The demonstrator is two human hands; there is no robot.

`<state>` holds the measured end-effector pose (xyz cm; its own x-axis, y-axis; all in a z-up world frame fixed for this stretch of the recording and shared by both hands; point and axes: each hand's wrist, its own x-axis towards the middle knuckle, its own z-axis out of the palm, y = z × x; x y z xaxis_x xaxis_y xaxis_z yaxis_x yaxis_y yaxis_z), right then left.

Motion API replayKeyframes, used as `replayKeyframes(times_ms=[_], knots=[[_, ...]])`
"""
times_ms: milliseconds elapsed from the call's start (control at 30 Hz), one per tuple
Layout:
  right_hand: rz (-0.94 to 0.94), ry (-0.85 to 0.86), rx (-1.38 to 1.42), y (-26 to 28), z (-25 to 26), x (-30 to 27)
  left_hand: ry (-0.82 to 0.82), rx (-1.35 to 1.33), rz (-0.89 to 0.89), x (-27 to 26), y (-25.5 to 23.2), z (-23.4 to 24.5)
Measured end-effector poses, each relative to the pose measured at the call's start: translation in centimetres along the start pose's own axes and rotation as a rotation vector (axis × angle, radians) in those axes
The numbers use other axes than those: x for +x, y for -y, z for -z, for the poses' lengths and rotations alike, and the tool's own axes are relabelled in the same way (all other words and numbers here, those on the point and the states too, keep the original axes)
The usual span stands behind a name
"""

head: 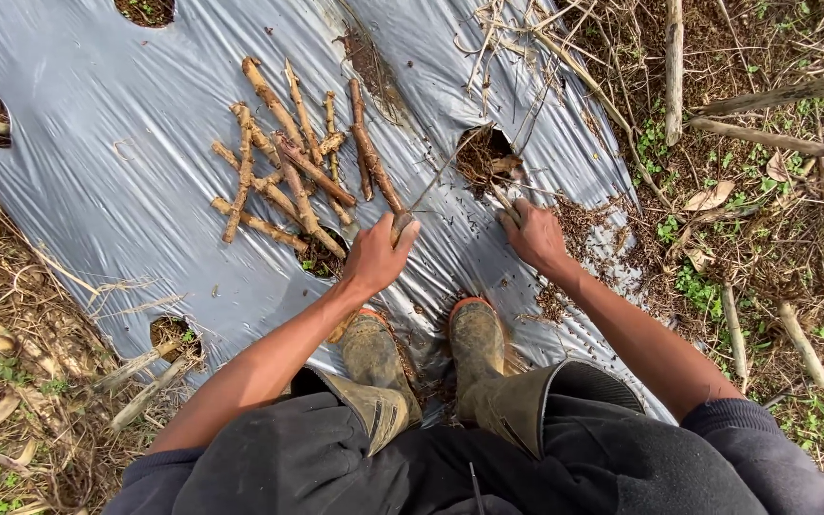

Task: The person uses a machete to clear debris from holes in a plastic sheet and then places small wooden cuttings into the holes. The person handles the cuttings and the machete to prepare the planting sites.

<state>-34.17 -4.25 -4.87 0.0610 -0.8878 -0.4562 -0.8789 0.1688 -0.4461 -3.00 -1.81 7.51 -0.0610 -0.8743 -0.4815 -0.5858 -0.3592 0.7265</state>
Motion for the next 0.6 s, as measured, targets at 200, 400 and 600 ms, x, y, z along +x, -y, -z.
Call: replayKeyframes(times_ms=[200,400,600], knots=[[0.138,-0.222,-0.001,-0.4,0.3,0.1,-0.116,-0.084,-0.063,1.6,3.3,-1.6],[0.26,-0.36,0.072,1.0,2.8,-0.5,-0.161,-0.102,-0.124,0.4,3.4,-1.0],[0.148,-0.115,-0.008,-1.9,-0.6,0.5,-0.065,-0.114,-0.077,0.2,3.5,-2.1]])
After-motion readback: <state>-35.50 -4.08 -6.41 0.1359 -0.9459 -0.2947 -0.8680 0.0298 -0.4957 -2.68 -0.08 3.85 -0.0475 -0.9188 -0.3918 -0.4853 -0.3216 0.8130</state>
